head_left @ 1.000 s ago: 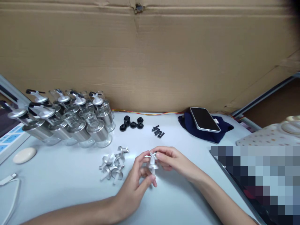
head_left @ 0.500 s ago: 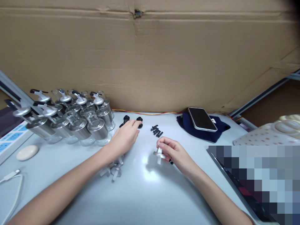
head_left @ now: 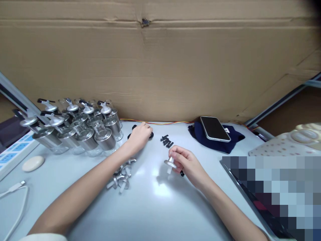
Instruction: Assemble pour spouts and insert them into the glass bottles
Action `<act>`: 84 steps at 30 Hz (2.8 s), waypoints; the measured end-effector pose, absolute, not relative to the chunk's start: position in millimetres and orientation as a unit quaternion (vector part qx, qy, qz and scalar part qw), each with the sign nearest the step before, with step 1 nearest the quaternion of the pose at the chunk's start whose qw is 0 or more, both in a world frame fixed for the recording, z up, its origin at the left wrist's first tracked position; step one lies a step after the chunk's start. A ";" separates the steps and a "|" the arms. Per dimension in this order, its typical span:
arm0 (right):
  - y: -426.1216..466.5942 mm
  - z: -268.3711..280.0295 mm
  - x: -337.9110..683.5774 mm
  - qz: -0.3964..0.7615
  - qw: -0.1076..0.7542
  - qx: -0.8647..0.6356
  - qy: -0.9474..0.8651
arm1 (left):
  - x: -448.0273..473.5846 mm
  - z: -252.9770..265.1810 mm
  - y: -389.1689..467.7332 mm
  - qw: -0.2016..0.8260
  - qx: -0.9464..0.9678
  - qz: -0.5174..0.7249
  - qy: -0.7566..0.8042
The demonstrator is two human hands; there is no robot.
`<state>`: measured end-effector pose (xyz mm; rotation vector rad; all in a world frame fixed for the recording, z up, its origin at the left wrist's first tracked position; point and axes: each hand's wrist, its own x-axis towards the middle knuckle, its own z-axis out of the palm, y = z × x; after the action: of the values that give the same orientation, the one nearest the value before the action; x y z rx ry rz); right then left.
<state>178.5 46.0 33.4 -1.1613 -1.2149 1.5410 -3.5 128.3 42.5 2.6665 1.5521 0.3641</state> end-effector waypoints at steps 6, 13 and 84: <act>49.0 36.7 184.5 0.565 0.498 -0.504 -0.423 | -13.8 45.3 68.0 0.130 0.817 0.290 0.481; 42.3 36.1 182.0 0.598 0.427 -0.458 -0.501 | -17.2 25.7 5.3 0.388 0.642 0.519 0.409; 27.7 33.9 170.2 0.719 0.353 -0.345 -0.489 | -31.1 26.4 0.8 0.247 0.734 0.531 0.345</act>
<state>170.2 27.7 33.9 -0.8935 -1.2649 1.8590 -31.1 0.8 26.4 2.0004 0.9401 1.4475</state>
